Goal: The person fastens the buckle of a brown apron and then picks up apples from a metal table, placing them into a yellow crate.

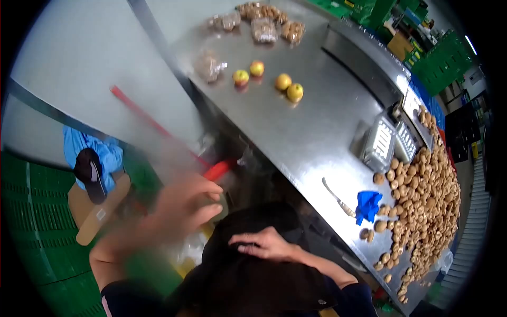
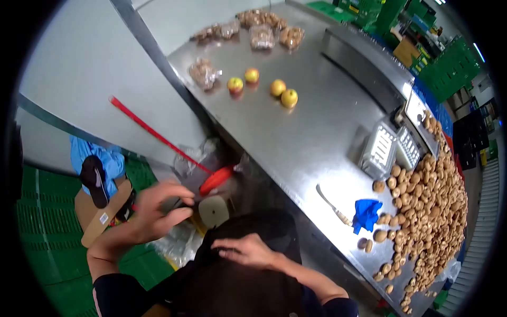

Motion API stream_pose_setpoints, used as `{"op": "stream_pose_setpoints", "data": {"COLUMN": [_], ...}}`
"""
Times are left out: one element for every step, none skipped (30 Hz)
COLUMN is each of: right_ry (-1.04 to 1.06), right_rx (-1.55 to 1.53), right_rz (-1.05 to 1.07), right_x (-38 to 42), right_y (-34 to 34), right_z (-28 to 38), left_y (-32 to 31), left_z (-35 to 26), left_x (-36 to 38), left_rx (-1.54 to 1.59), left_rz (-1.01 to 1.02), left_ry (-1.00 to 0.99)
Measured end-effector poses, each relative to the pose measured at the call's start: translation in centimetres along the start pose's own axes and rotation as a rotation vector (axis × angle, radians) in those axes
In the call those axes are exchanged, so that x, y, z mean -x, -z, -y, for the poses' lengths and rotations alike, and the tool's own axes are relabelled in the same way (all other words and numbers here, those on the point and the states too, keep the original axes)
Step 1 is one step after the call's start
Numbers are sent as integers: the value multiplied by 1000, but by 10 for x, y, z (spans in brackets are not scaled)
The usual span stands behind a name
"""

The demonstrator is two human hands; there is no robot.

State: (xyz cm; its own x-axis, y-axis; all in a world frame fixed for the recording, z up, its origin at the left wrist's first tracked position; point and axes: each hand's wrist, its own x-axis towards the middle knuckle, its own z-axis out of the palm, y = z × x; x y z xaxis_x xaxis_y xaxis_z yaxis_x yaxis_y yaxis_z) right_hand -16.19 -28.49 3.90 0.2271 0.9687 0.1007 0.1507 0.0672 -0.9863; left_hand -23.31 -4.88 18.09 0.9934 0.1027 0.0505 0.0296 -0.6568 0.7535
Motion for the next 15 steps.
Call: {"op": "stream_pose_setpoints", "data": {"right_ry": [-80,-126,-170,-151,-131,-175,-159,-171,-178,-194,-152,-107,-59,-103,-251], "right_rx": [-2,-13,-17,-32,-40,-42,-40,-31,-21,-26,-8,10,29,-63,-64], "right_rz": [19,33,47,23,0,32,28,40,56,74,55,36,14,-38,50], "right_x": [3,3,1,0,-1,-2,-4,-5,-7,-10,-10,-11,-14,-14,-17], "right_y": [0,2,5,3,4,7,7,7,8,11,10,9,9,10,27], "right_z": [-5,-3,-3,-4,-6,-4,-3,-3,-3,-1,-2,-4,-4,2,13], "left_y": [-33,-64,-85,-95,-104,-105,-110,-116,-124,-133,-142,-147,-150,-153,-155], "left_z": [36,59,71,70,68,63,66,69,73,78,84,86,84,80,78], "left_x": [24,46,63,73,78,77,81,83,84,87,89,91,93,96,98], "left_rx": [446,551,656,638,622,537,459,423,382,368,350,330,355,379,406], "left_rz": [134,152,165,182,196,232,272,237,198,162,127,92,29,-32,-94], "left_ry": [437,447,451,413,367,291,263,185,107,77,46,14,91,166,241]}}
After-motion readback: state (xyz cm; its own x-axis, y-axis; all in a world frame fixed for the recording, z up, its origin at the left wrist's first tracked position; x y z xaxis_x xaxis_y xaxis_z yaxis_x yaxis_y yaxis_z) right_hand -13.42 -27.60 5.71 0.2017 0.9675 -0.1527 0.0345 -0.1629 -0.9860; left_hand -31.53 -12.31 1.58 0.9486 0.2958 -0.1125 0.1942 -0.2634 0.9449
